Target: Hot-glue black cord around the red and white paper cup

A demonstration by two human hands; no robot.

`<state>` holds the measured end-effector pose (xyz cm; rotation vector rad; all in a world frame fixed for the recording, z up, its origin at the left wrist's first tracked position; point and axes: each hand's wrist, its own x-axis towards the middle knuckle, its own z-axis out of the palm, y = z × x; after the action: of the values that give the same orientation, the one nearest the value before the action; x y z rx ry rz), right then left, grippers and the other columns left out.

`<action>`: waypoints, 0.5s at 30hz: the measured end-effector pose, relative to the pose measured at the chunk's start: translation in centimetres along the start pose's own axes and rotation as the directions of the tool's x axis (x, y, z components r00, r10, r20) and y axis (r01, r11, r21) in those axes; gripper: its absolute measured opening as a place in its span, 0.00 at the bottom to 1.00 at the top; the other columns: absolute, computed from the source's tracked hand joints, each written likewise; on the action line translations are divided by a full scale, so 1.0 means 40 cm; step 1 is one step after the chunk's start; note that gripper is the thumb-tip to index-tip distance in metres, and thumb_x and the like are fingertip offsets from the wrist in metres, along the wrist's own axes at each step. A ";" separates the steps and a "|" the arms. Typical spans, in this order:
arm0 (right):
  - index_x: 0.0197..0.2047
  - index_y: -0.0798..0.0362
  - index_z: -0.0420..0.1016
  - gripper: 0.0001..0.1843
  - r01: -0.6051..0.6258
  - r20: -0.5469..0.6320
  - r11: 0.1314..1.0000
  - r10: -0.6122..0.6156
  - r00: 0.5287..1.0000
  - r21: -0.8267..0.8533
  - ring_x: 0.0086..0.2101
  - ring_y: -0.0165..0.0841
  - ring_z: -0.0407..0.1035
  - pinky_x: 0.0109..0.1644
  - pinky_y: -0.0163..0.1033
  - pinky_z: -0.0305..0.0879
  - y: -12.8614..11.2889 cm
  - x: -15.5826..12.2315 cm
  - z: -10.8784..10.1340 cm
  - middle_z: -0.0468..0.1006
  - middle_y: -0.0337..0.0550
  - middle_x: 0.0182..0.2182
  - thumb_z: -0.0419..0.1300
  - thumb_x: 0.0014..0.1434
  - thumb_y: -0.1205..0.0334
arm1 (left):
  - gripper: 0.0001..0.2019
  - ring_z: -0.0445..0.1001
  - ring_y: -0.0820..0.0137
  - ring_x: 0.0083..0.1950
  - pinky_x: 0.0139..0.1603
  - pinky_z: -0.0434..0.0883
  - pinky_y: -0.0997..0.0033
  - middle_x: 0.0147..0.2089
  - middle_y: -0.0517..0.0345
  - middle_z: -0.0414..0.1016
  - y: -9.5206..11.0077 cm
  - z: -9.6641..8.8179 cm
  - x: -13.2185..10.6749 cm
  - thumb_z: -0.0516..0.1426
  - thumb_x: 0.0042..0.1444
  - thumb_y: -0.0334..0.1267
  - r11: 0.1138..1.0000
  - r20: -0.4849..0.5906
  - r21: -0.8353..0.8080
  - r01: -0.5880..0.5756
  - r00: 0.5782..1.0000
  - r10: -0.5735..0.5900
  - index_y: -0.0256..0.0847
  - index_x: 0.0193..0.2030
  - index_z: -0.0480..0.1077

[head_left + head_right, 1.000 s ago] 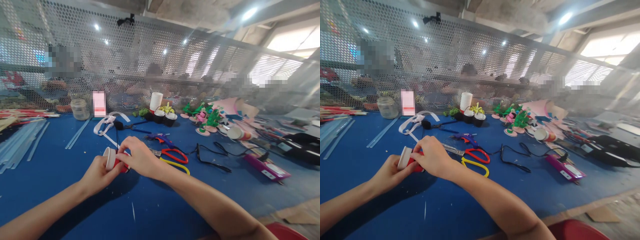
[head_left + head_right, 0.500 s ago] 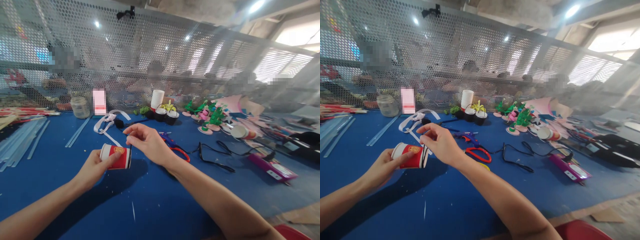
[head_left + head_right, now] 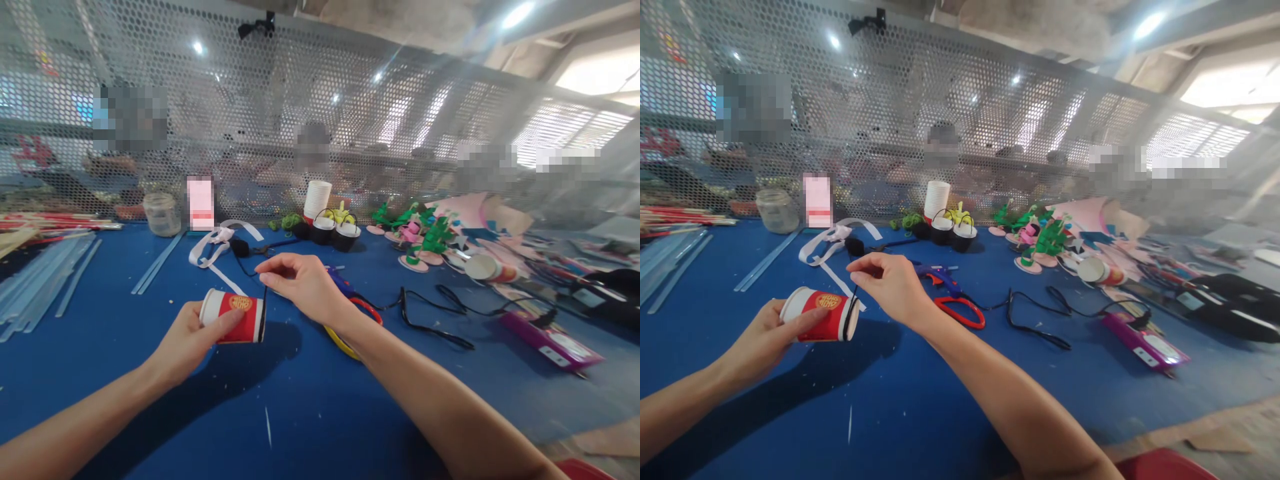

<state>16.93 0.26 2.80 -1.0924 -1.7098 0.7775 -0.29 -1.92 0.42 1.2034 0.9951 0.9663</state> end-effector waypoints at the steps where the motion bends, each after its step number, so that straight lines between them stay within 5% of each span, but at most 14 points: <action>1: 0.32 0.58 0.74 0.07 -0.002 0.005 1.000 0.002 1.000 -0.004 0.28 0.27 0.68 0.34 0.32 0.64 0.002 0.000 0.001 0.76 0.41 0.28 0.58 0.47 0.68 | 0.06 0.70 0.75 0.22 0.25 0.68 0.80 0.21 0.60 0.76 0.002 0.002 -0.001 0.61 0.40 0.38 1.000 0.004 -0.004 0.000 1.000 0.000 0.38 0.23 0.73; 15: 0.31 0.57 0.74 0.06 -0.033 0.050 0.998 0.036 0.998 -0.056 0.29 0.27 0.68 0.35 0.33 0.64 0.010 -0.002 0.013 0.76 0.41 0.28 0.57 0.48 0.70 | 0.05 0.70 0.74 0.19 0.22 0.68 0.79 0.19 0.59 0.75 0.008 0.007 -0.007 0.62 0.37 0.37 0.999 -0.044 -0.010 -0.036 0.998 0.036 0.37 0.20 0.73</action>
<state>16.59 0.34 2.23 -1.1512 -1.7678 0.7902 -0.13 -2.24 0.79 1.1993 1.0046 1.0288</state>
